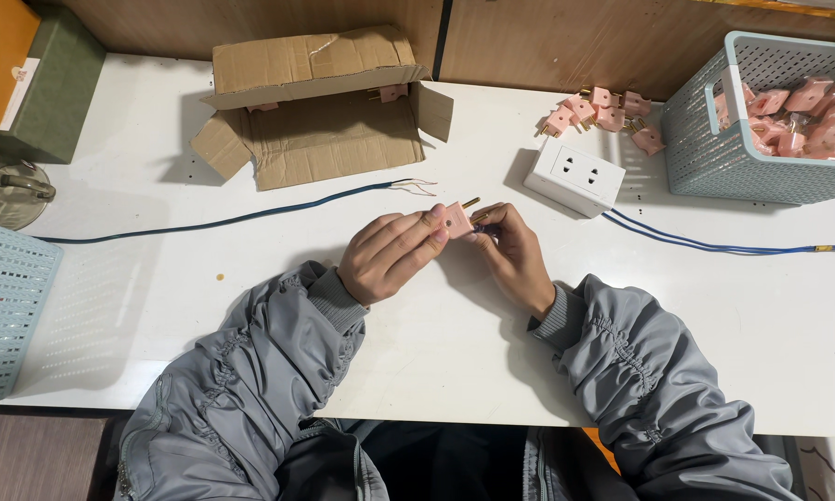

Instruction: The person assembles pink electrical plugs by inserting wires into the terminals and tightening them with a screwdriver. They repeat this process for multiple plugs, placing the finished units into a cardboard box.

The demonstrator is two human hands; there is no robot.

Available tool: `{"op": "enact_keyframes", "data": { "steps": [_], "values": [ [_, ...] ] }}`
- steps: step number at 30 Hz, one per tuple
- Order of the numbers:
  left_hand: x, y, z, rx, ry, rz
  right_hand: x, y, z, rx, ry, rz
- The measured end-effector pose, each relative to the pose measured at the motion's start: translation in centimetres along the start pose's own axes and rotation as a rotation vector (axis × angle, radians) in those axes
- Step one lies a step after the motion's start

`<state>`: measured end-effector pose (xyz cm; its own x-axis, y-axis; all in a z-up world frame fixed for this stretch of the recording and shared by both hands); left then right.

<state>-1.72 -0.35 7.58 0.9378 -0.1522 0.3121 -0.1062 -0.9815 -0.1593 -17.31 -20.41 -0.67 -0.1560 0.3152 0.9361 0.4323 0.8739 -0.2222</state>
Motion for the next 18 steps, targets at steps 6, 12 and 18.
{"op": "enact_keyframes", "data": {
  "steps": [6,12,18],
  "values": [
    [-0.3,0.1,0.0,-0.014,0.018,0.007,3.8,0.7,-0.5,0.024,-0.126,0.177],
    [0.3,-0.1,0.3,0.003,0.027,0.001,-0.4,0.6,0.0,0.017,0.075,-0.113],
    [0.4,-0.1,0.5,0.0,0.023,0.015,2.1,0.0,-0.4,-0.039,0.018,-0.009]
  ]
}}
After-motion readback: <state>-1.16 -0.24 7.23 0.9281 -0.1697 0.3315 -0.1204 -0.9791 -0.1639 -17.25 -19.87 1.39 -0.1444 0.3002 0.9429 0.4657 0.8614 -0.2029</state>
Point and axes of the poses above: each hand's wrist, its own z-axis away from the middle knuckle, its own y-axis out of the palm, x = y × z, the point moved 1 cm from there along -z, towards the middle knuckle, and after that the axes turned 7 degrees about y, right-handed, at the moved point
